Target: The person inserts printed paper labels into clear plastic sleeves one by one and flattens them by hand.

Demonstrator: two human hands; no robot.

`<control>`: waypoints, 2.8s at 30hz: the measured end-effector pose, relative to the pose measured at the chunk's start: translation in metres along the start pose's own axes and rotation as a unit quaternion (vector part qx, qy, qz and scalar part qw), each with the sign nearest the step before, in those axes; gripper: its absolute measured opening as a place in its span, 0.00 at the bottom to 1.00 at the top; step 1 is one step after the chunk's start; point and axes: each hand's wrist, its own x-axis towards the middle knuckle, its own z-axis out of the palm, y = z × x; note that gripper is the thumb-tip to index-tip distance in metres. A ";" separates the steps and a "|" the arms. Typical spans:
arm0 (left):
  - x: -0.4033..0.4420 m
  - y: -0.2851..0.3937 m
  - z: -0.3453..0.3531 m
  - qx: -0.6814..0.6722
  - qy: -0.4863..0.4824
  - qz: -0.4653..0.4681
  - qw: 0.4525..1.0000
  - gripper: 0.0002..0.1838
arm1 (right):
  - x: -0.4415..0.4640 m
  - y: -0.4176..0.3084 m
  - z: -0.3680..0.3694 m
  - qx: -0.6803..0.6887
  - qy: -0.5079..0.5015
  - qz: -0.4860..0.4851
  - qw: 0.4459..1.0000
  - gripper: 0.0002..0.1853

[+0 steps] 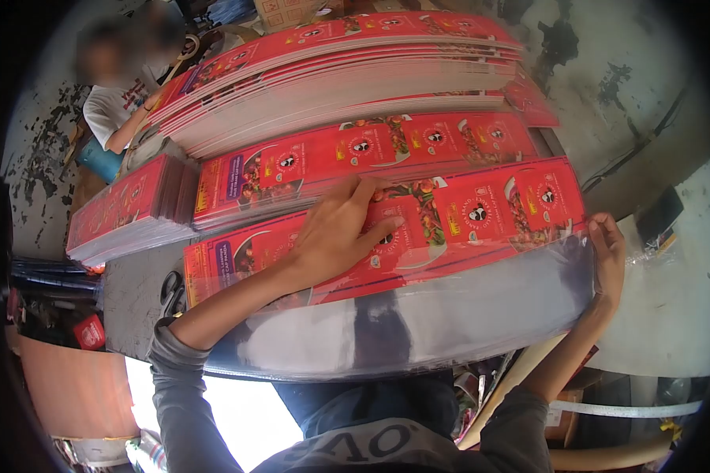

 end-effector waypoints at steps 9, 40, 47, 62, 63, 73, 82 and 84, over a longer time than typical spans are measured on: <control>0.003 0.005 -0.005 -0.005 0.014 -0.012 1.000 0.22 | 0.003 0.003 -0.001 0.074 -0.010 0.031 0.997 0.05; 0.007 0.000 -0.002 0.022 0.008 -0.015 1.000 0.21 | 0.003 0.013 -0.003 0.067 0.020 0.006 0.998 0.04; 0.006 0.000 -0.004 0.029 0.008 -0.006 1.000 0.22 | 0.003 0.012 0.000 0.103 0.068 -0.003 0.992 0.04; 0.012 -0.004 -0.013 0.017 -0.019 0.031 0.999 0.25 | 0.004 0.013 0.003 0.054 0.073 -0.006 0.996 0.05; 0.013 -0.003 -0.015 0.037 -0.028 0.034 0.998 0.25 | 0.005 0.014 0.003 0.057 0.070 -0.009 0.996 0.05; 0.018 -0.002 -0.026 -0.026 -0.082 0.032 0.996 0.26 | 0.004 0.011 0.006 0.039 0.080 -0.019 0.996 0.04; 0.019 -0.014 -0.019 -0.010 -0.077 0.077 0.994 0.26 | 0.009 0.010 0.006 -0.067 0.053 -0.046 0.995 0.02; 0.018 -0.009 -0.025 -0.003 -0.069 0.081 0.994 0.26 | 0.010 0.016 0.006 -0.099 0.050 -0.051 0.993 0.03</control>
